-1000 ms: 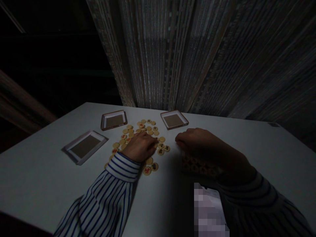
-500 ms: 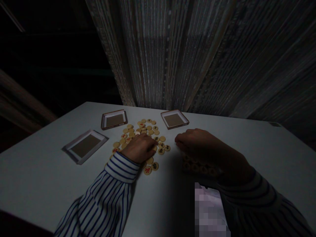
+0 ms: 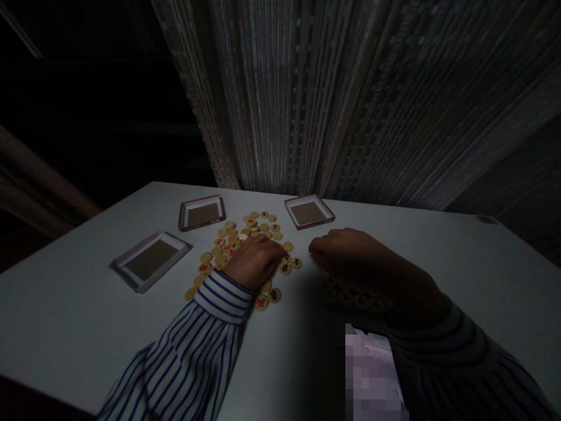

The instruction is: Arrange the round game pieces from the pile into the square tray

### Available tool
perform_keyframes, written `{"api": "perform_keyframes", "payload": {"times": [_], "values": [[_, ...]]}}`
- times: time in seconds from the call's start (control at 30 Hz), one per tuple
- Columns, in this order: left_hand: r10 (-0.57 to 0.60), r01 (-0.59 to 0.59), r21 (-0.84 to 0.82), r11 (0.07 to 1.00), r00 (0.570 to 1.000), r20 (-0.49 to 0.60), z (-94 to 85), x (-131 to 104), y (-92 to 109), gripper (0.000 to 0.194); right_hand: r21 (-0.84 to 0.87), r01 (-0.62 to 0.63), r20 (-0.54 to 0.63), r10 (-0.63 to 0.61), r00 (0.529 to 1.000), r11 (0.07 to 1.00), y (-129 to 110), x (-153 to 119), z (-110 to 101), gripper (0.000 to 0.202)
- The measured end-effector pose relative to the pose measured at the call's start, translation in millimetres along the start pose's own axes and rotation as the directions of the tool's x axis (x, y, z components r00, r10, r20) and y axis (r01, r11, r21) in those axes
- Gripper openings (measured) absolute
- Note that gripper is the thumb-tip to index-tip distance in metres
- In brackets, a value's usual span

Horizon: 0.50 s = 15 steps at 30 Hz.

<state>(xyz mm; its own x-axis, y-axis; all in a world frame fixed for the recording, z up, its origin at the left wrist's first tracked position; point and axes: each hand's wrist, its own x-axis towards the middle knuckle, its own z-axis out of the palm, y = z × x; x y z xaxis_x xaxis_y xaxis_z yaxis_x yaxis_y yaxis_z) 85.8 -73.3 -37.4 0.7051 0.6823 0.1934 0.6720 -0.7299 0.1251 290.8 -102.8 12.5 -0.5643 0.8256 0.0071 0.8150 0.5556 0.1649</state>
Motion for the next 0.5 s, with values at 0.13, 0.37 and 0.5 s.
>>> {"api": "perform_keyframes", "payload": {"times": [0.13, 0.37, 0.5], "values": [[0.05, -0.05, 0.007, 0.999, 0.999, -0.015, 6.0, 3.4, 0.1, 0.025, -0.015, -0.009, 0.013, 0.009, 1.0, 1.0, -1.1, 0.0, -2.4, 0.021], [0.072, -0.073, 0.073, 0.995, 0.997, 0.017, 9.5, 4.9, -2.0, 0.026, -0.012, -0.013, -0.002, 0.013, 1.0, 1.0, -1.1, -1.0, -1.7, 0.021], [0.074, -0.078, 0.123, 0.989, 0.996, 0.041, 8.4, 5.9, -0.2, 0.026, -0.01, -0.013, -0.006, 0.013, 1.0, 1.0, -2.4, -2.0, -3.2, 0.021]]}}
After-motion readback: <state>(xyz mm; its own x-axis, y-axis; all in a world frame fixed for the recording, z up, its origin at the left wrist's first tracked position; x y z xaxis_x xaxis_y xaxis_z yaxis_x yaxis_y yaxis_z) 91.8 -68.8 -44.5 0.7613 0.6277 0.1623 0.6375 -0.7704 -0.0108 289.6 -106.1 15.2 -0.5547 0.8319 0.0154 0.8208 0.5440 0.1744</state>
